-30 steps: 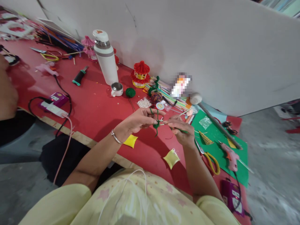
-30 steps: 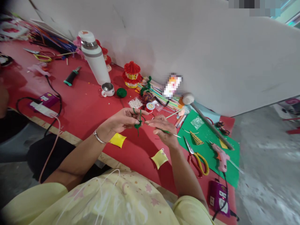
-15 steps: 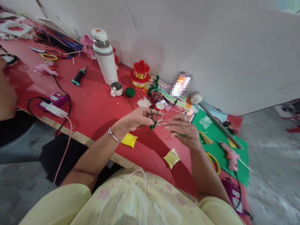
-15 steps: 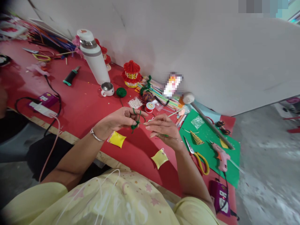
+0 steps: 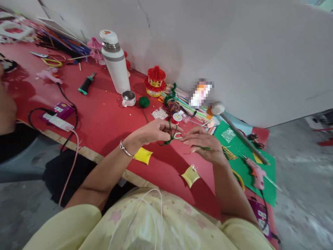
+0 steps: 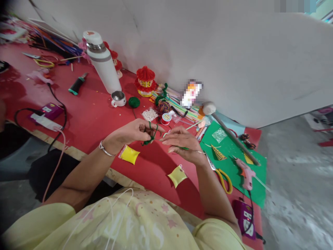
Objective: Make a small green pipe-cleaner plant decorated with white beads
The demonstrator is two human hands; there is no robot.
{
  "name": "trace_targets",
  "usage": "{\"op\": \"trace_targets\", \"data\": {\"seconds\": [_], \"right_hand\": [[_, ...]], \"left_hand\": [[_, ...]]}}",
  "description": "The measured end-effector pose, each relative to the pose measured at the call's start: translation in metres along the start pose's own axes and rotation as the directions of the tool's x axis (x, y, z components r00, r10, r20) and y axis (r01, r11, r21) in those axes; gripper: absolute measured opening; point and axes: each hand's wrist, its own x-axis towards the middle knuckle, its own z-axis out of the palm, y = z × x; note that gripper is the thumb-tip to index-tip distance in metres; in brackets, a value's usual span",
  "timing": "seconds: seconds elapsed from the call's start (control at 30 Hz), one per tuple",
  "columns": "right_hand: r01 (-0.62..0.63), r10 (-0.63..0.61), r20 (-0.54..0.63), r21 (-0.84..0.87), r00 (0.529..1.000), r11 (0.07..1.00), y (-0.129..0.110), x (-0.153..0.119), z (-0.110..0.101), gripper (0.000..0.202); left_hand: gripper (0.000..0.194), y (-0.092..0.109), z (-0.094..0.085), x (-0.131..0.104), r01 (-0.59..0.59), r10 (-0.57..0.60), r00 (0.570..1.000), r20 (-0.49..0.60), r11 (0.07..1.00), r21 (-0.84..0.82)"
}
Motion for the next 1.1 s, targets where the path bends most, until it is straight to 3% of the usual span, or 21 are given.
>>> {"op": "trace_targets", "data": {"seconds": [0.27, 0.33, 0.4, 0.47, 0.57, 0.7, 0.9, 1.0, 1.1], "right_hand": [[-0.067, 0.079, -0.086, 0.136, 0.993, 0.988, 0.012, -0.012, 0.006, 0.023], [-0.129, 0.171, -0.179, 0.221, 0.969, 0.967, 0.014, -0.015, 0.016, 0.021], [-0.172, 0.268, -0.319, 0.297, 0.909, 0.939, 0.015, -0.018, 0.032, 0.023], [-0.166, 0.267, -0.423, 0.259, 0.866, 0.951, 0.015, -0.018, 0.047, 0.024], [-0.150, 0.155, -0.509, 0.051, 0.847, 0.987, 0.013, -0.016, 0.059, 0.025], [-0.145, 0.085, -0.542, -0.069, 0.836, 0.987, 0.009, -0.015, 0.061, 0.027], [-0.162, 0.172, -0.601, 0.072, 0.780, 0.984, 0.012, -0.019, 0.065, 0.026], [-0.178, 0.239, -0.563, 0.162, 0.791, 0.971, 0.015, -0.021, 0.066, 0.027], [-0.175, 0.227, -0.554, 0.145, 0.801, 0.974, 0.015, -0.021, 0.064, 0.025]], "left_hand": [[0.038, -0.006, -0.002, 0.001, -0.050, 0.049, 0.999, -0.006, 0.996, -0.078], [0.040, -0.009, 0.001, 0.003, -0.089, 0.082, 0.994, -0.066, 0.989, -0.117], [0.044, -0.012, 0.007, 0.006, -0.132, 0.109, 0.981, -0.160, 0.981, -0.141], [0.049, -0.016, 0.016, 0.010, -0.157, 0.115, 0.964, -0.240, 0.974, -0.164], [0.055, -0.022, 0.030, 0.016, -0.171, 0.103, 0.966, -0.238, 0.943, -0.286], [0.066, -0.029, 0.037, 0.018, -0.159, 0.051, 0.954, -0.294, 0.921, -0.356], [0.066, -0.032, 0.036, 0.019, -0.161, 0.012, 0.940, -0.341, 0.897, -0.412], [0.066, -0.032, 0.038, 0.020, -0.167, 0.012, 0.931, -0.365, 0.902, -0.397], [0.066, -0.030, 0.042, 0.020, -0.177, 0.027, 0.889, -0.458, 0.941, -0.289]]}}
